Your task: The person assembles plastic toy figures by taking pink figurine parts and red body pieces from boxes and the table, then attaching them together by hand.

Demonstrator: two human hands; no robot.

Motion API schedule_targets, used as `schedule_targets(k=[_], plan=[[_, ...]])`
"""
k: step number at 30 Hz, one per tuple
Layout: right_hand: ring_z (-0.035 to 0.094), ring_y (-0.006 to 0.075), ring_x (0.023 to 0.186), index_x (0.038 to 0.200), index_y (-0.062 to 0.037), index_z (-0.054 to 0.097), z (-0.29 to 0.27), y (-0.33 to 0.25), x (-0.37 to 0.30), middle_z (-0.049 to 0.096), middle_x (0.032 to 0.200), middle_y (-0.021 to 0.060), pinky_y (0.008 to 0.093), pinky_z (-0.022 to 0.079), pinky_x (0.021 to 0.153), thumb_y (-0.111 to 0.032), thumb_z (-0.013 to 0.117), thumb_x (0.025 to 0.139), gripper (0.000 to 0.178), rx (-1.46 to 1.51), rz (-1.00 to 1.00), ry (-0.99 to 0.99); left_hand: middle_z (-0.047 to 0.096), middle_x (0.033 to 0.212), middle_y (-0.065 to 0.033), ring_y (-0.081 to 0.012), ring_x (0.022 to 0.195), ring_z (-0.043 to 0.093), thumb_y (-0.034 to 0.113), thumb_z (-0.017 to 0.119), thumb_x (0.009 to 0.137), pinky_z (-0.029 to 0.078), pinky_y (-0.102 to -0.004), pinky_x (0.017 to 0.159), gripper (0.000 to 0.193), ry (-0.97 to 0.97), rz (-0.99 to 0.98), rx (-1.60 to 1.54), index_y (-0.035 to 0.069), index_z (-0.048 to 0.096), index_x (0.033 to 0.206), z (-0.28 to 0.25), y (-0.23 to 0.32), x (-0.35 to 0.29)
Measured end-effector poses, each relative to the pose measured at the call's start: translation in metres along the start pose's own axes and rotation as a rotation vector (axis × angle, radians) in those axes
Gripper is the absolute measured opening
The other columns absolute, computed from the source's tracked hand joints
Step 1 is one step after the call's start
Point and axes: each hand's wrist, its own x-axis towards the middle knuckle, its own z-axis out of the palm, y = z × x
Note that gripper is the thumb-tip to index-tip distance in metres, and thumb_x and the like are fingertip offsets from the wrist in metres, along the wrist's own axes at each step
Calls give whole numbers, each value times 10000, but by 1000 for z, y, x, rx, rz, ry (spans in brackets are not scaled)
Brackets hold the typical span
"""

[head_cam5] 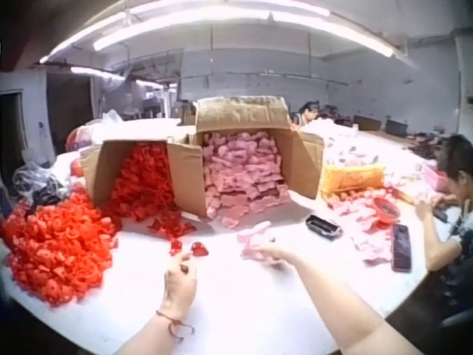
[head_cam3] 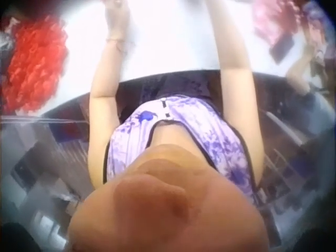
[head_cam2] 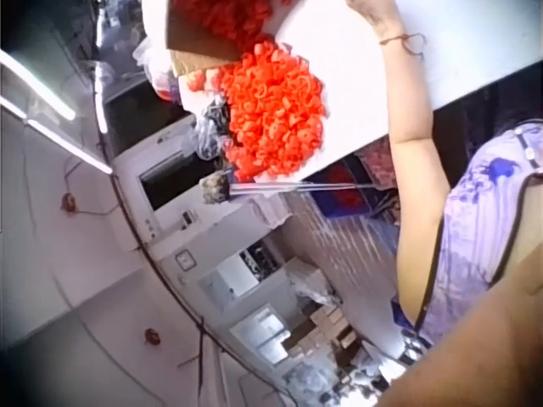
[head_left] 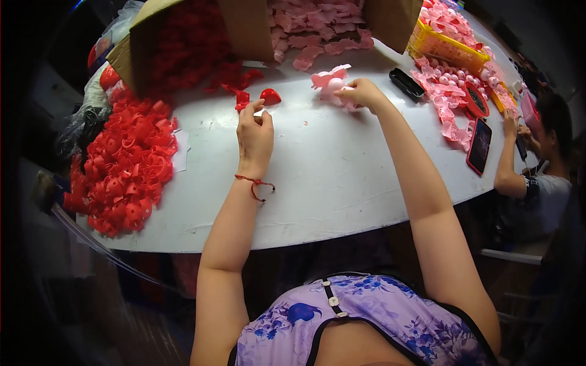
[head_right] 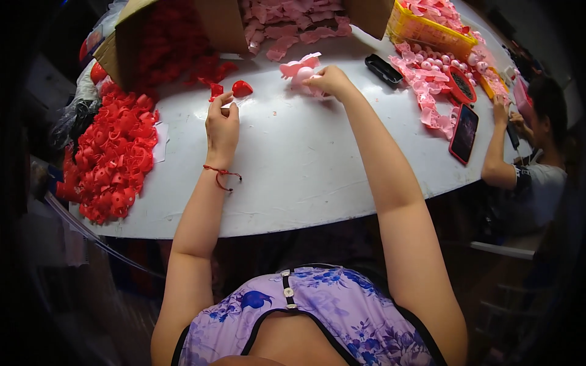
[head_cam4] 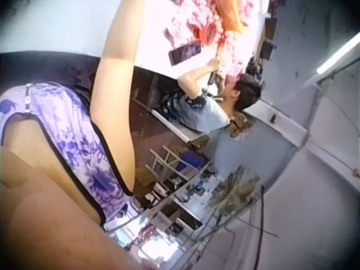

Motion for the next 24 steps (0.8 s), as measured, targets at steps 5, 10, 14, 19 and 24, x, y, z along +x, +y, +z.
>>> schedule_targets(k=[5, 10, 14, 19, 24], plan=[[629, 140, 766, 1144, -31, 527, 37, -25, -64, 645, 887, 77, 259, 504, 660, -239, 612, 852, 368, 698, -22, -32, 569, 1026, -163, -241, 794, 598, 203, 596, 825, 476, -324, 769, 357, 23, 97, 116, 38, 551, 1138, 1, -18, 45], [615, 147, 882, 1219, -52, 442, 68, -21, -75, 583, 1062, 83, 272, 520, 708, -181, 445, 939, 308, 1238, -131, -121, 599, 951, -202, -300, 816, 614, 162, 632, 762, 481, -355, 737, 337, -29, 399, 513, 58, 594, 1080, 13, -38, 73], [513, 139, 1013, 1274, -28, 367, 97, -15, -73, 511, 1144, 96, 273, 431, 862, -155, 451, 932, 374, 1091, -276, 36, 635, 713, -174, -316, 777, 622, 138, 600, 760, 484, -391, 720, 164, -141, 191, 429, 6, 622, 855, 20, -14, 42], [505, 183, 1022, 1252, -1, 377, 112, -9, -71, 503, 1153, 129, 300, 404, 883, -149, 453, 916, 375, 911, -364, 189, 566, 806, -166, -297, 568, 575, 149, 629, 762, 484, -357, 607, 194, 11, 483, 445, -18, 539, 801, 31, 37, -17], [512, 179, 994, 1239, -3, 383, 113, -10, -71, 512, 1127, 127, 296, 412, 864, -173, 443, 932, 356, 1030, -370, 372, 535, 808, -149, -249, 559, 563, 71, 585, 782, 473, -351, 543, 117, -158, 282, 306, -13, 504, 786, 28, 32, -25]])
